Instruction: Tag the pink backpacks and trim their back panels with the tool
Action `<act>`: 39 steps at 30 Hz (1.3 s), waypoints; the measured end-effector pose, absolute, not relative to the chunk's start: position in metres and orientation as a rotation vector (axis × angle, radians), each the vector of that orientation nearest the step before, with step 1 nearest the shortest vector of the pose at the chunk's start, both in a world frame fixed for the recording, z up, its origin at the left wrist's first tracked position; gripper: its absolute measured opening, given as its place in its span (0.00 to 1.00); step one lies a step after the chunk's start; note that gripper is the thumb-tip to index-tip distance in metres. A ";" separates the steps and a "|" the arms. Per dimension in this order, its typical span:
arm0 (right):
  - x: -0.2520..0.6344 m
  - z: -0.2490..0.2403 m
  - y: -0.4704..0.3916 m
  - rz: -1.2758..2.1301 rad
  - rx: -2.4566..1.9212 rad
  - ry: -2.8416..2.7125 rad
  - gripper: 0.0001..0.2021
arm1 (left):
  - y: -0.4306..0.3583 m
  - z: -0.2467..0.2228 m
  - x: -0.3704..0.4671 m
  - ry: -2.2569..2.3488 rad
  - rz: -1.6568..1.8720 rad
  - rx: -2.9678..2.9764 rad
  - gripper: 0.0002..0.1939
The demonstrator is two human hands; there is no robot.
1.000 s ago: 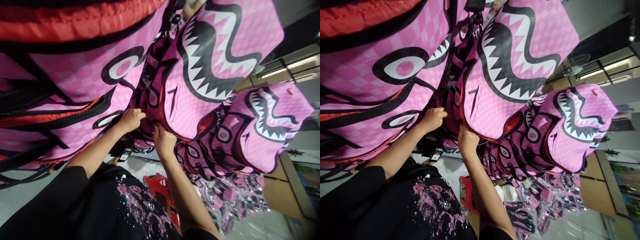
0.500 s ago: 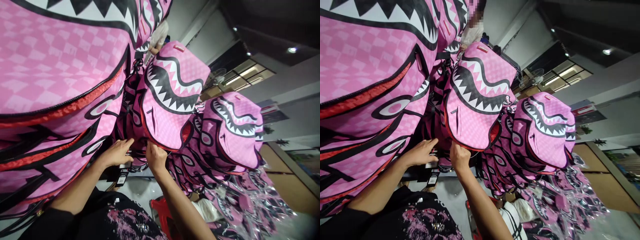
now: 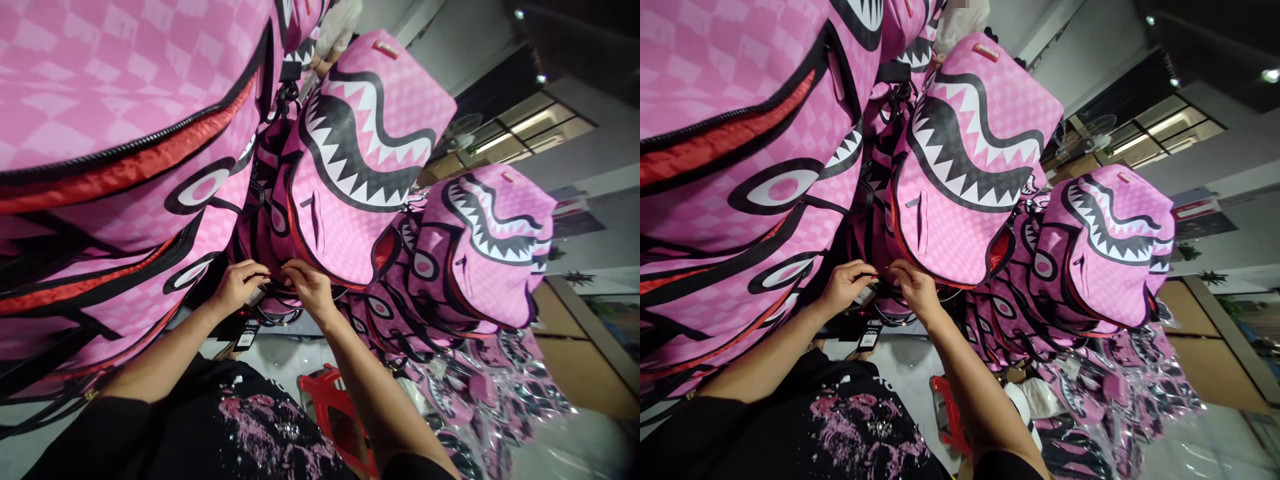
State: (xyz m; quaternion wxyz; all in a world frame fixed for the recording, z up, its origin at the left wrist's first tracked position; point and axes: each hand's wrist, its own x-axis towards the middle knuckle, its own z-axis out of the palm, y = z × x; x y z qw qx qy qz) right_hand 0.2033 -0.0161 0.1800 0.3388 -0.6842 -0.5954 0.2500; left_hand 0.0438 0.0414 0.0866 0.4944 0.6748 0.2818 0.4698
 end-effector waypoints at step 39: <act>0.211 0.203 -0.027 0.574 -1.989 -2.154 0.10 | 0.037 0.114 0.054 0.951 0.778 2.310 0.09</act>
